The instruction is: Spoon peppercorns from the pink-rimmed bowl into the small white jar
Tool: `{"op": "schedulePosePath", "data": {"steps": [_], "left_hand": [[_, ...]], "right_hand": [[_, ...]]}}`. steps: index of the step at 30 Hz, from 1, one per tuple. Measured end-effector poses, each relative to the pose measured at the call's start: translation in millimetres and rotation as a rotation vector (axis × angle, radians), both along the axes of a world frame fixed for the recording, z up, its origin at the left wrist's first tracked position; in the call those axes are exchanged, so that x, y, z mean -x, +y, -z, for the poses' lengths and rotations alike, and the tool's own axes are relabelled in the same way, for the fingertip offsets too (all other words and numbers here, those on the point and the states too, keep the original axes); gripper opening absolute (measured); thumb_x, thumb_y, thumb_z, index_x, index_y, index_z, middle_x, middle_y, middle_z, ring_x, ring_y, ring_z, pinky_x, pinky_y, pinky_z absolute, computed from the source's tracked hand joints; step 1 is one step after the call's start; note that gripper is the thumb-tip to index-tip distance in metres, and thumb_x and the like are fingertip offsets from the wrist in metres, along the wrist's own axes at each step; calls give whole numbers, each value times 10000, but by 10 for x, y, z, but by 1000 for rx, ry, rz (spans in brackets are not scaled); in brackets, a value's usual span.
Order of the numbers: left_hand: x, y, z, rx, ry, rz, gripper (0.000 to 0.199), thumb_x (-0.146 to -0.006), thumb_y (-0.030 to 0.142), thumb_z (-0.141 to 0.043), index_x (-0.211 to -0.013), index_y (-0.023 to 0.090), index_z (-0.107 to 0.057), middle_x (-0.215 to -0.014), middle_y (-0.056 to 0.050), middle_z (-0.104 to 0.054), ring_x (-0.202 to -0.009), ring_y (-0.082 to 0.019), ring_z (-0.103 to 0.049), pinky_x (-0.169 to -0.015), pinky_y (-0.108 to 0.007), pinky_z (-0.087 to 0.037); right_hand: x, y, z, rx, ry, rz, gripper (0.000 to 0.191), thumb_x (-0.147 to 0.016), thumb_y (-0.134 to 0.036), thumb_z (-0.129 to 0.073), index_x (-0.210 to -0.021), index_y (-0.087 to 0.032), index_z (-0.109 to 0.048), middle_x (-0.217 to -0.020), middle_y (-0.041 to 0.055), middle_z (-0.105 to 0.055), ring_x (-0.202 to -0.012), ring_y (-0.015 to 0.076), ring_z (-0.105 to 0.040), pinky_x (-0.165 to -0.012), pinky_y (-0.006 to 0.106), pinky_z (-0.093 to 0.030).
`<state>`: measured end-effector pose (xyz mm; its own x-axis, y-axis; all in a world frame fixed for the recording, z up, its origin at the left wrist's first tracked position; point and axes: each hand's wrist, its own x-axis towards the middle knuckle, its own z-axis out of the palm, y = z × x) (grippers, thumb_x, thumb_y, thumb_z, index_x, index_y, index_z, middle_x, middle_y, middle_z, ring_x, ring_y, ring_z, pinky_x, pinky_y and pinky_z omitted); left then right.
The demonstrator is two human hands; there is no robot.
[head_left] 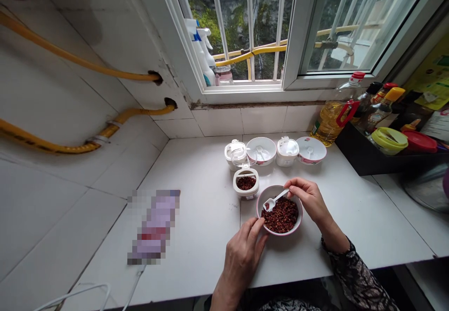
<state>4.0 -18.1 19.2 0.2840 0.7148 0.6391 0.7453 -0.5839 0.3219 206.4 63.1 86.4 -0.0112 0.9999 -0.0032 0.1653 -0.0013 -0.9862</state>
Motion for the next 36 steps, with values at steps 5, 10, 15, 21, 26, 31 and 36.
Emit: {"op": "schedulePosePath", "data": {"steps": [5,10,15,21,26,31,36], "left_hand": [[1,-1,13,2,3,-3,260,-999,206,-430,-1238,153,-519,-1043,-114,-683,-898,-184,-704,-731,-246,-571],[10,5,29,7,16,9,279,-993,206,-440,-1260,159,-506,-1055,-114,-679,-901,-184,-706,-737,-246,-572],[7,12,28,-7,25,2,262,-1010,210,-410,-1245,145,-505,-1046,-121,-682,-899,-187,-706,-723,-251,-571],[7,4,31,4,12,-2,265,-1001,216,-428,-1245,158,-513,-1044,-113,-684,-893,-183,-706,-727,-248,-576],[8,1,39,6,9,-2,278,-991,213,-450,-1258,163,-509,-1058,-111,-681,-916,-187,-704,-745,-248,-573],[3,4,8,1,15,2,261,-1008,210,-416,-1246,152,-507,-1045,-114,-683,-906,-184,-702,-738,-247,-565],[3,2,-1,8,15,10,258,-1011,209,-416,-1248,155,-501,-1051,-110,-679,-915,-183,-699,-741,-245,-559]], "right_hand": [[90,12,-102,-164,-57,49,179,-834,-333,-574,-851,-187,-677,-692,25,-694,-687,188,-658,-701,329,-511],[284,2,-157,-556,-341,51,183,-929,-210,-496,-963,-212,-676,-857,64,-729,-820,216,-650,-809,388,-486],[348,-7,-143,-816,-565,-106,277,-914,-93,-436,-989,-216,-672,-882,58,-736,-842,222,-623,-851,423,-444],[84,-1,-222,-736,-534,37,196,-893,-139,-475,-863,-229,-647,-727,24,-682,-748,213,-605,-801,396,-454],[-22,24,-75,-701,-714,-63,193,-817,-96,-476,-783,-212,-627,-700,15,-681,-683,193,-574,-878,423,-408],[114,-22,56,-664,-726,-199,208,-808,-68,-453,-763,-206,-602,-699,12,-691,-654,174,-558,-912,426,-379],[154,-43,78,-509,-580,-128,211,-818,-103,-448,-737,-211,-609,-715,6,-696,-700,178,-598,-913,422,-393]]}}
